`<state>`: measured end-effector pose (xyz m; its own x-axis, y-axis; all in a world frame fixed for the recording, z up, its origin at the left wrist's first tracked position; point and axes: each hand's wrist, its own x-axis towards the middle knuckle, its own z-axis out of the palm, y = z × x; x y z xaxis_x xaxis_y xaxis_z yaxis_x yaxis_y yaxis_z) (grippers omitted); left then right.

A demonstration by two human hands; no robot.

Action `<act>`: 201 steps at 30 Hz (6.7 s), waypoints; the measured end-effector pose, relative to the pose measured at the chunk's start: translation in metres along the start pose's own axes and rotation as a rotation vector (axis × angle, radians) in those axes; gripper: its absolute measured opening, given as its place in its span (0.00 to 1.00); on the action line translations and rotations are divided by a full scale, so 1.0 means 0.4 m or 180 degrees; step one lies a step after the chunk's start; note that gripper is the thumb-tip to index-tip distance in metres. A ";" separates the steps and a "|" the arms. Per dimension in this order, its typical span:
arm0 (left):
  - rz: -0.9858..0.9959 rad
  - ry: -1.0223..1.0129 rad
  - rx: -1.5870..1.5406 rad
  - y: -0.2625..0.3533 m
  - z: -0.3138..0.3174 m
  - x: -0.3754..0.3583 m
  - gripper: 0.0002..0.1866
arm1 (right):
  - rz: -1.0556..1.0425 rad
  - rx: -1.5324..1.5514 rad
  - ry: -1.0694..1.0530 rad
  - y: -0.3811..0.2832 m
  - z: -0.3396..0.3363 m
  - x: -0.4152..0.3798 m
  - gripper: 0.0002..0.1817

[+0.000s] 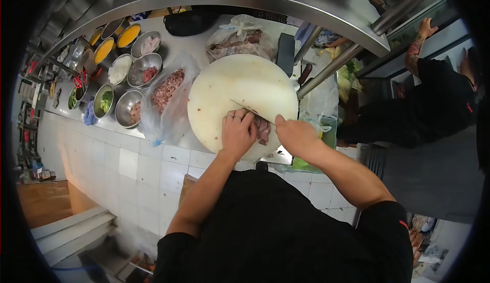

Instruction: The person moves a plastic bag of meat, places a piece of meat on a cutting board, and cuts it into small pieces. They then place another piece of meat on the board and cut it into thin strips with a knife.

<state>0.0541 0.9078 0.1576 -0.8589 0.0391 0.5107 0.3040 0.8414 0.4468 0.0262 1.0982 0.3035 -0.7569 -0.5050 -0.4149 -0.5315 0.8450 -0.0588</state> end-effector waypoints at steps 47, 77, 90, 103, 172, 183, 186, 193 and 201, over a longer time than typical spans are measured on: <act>-0.0094 0.0444 -0.0071 0.014 0.009 -0.015 0.06 | 0.0017 0.0085 -0.0398 0.014 -0.004 0.029 0.14; -0.0303 0.0297 -0.0139 -0.009 -0.011 -0.026 0.09 | -0.0524 -0.0026 0.0037 0.025 0.007 0.079 0.15; -0.0315 0.0438 -0.0251 0.006 -0.025 -0.032 0.08 | -0.0703 -0.0057 -0.0323 0.021 -0.087 0.086 0.17; -0.0358 0.0543 -0.0244 0.000 -0.011 -0.040 0.07 | -0.0330 -0.0195 -0.0716 -0.012 -0.135 0.006 0.18; -0.0990 0.0580 -0.1176 -0.022 -0.068 -0.097 0.06 | -0.0317 0.0327 -0.0536 -0.018 -0.036 0.049 0.29; -0.0608 0.0380 -0.0189 -0.017 -0.057 -0.098 0.08 | -0.0454 -0.0101 -0.0194 -0.086 -0.131 -0.061 0.21; -0.0674 0.0277 -0.0035 -0.017 -0.054 -0.101 0.08 | -0.0142 0.0176 -0.0013 -0.075 0.019 -0.011 0.19; -0.0599 0.0511 -0.0052 -0.023 -0.050 -0.087 0.07 | -0.0513 -0.0211 -0.0175 -0.060 -0.082 -0.001 0.19; -0.0437 0.0662 -0.0090 -0.016 -0.055 -0.082 0.05 | -0.0483 0.0229 -0.0105 -0.050 -0.064 0.056 0.21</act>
<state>0.0893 0.8892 0.1542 -0.7905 -0.1887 0.5826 0.2043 0.8156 0.5413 0.0101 1.0655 0.3188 -0.6565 -0.6227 -0.4257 -0.6093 0.7705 -0.1875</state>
